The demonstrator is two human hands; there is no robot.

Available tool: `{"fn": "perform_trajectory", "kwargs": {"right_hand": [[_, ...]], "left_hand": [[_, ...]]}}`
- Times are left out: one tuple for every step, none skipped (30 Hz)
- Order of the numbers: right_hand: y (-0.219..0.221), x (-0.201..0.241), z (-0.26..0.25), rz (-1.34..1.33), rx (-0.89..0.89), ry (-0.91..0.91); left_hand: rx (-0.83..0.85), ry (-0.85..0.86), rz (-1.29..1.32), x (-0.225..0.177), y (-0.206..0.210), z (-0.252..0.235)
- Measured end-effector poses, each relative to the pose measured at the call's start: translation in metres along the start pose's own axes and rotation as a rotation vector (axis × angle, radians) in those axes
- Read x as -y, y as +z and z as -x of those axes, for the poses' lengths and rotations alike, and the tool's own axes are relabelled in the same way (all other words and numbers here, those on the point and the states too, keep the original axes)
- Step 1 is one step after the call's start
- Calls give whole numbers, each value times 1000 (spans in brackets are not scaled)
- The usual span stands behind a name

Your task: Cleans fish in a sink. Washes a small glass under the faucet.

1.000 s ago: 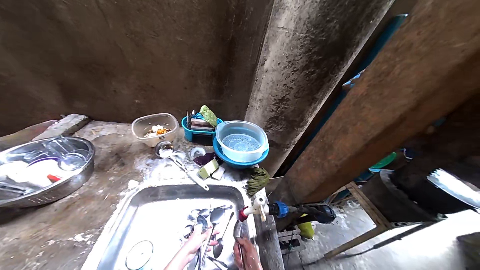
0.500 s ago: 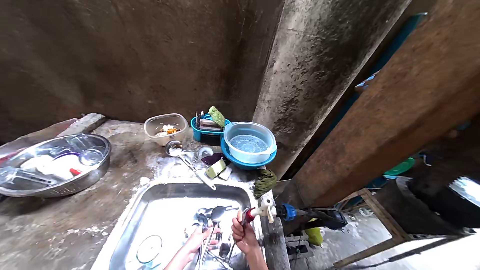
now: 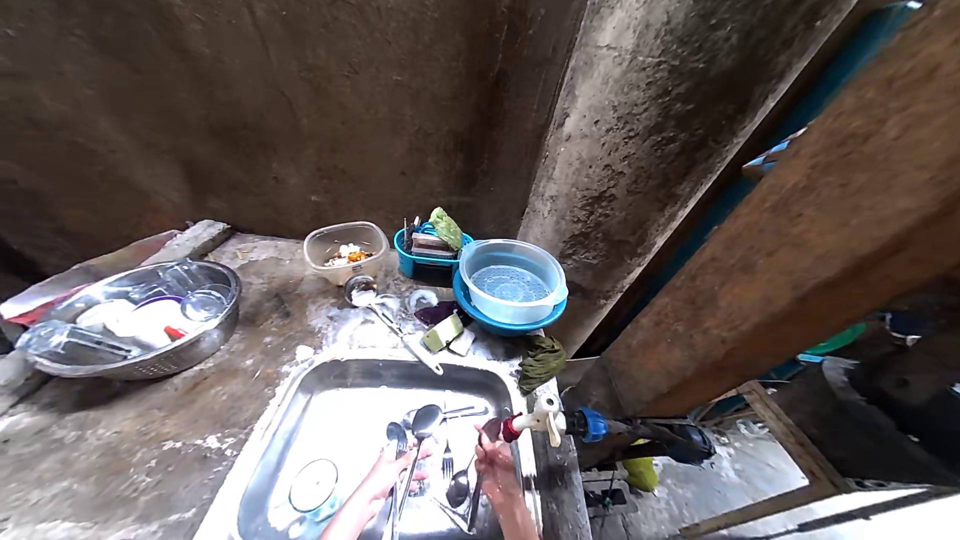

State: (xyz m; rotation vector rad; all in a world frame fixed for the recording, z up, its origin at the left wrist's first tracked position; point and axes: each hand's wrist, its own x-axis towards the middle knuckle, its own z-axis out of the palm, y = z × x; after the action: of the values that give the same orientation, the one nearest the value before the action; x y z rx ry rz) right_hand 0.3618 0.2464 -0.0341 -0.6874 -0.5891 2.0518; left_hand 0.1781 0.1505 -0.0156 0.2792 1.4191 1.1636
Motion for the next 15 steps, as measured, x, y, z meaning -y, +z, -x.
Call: {"fn": "perform_trajectory", "kwargs": {"right_hand": [[2, 3, -3, 49, -36, -20], [7, 6, -6, 118, -82, -36], [11, 10, -10, 223, -108, -31], [14, 11, -14, 356, -117, -23], [15, 9, -18, 532, -89, -10], [16, 4, -21, 750, -16, -1], [17, -5, -26, 980, 85, 28], [18, -18, -32, 1178, 196, 85], [20, -34, -38, 1336, 289, 162], [20, -53, -44, 1468, 367, 215], [18, -71, -47, 1583, 427, 251], [17, -84, -48, 1683, 456, 314], [19, -92, -48, 1762, 463, 397], [19, -97, -49, 1807, 470, 455], [16, -98, -50, 1838, 483, 481]], "left_hand": [[6, 7, 0, -1, -2, 1], [4, 18, 3, -1, -4, 1], [-9, 21, 7, -2, -7, 3], [-30, 30, 10, -3, -10, 5], [-51, 35, 9, -5, -14, 8], [-81, 41, 3, -7, -18, 10], [-111, 47, 6, -8, -23, 13], [-145, 61, 18, -9, -27, 15], [-174, 75, 37, -8, -31, 16], [-196, 81, 65, -8, -35, 18], [-215, 87, 93, -8, -39, 18], [-232, 96, 114, -7, -43, 19], [-248, 103, 134, -7, -45, 21], [-255, 108, 151, -7, -48, 23], [-266, 115, 158, -6, -49, 24]]}}
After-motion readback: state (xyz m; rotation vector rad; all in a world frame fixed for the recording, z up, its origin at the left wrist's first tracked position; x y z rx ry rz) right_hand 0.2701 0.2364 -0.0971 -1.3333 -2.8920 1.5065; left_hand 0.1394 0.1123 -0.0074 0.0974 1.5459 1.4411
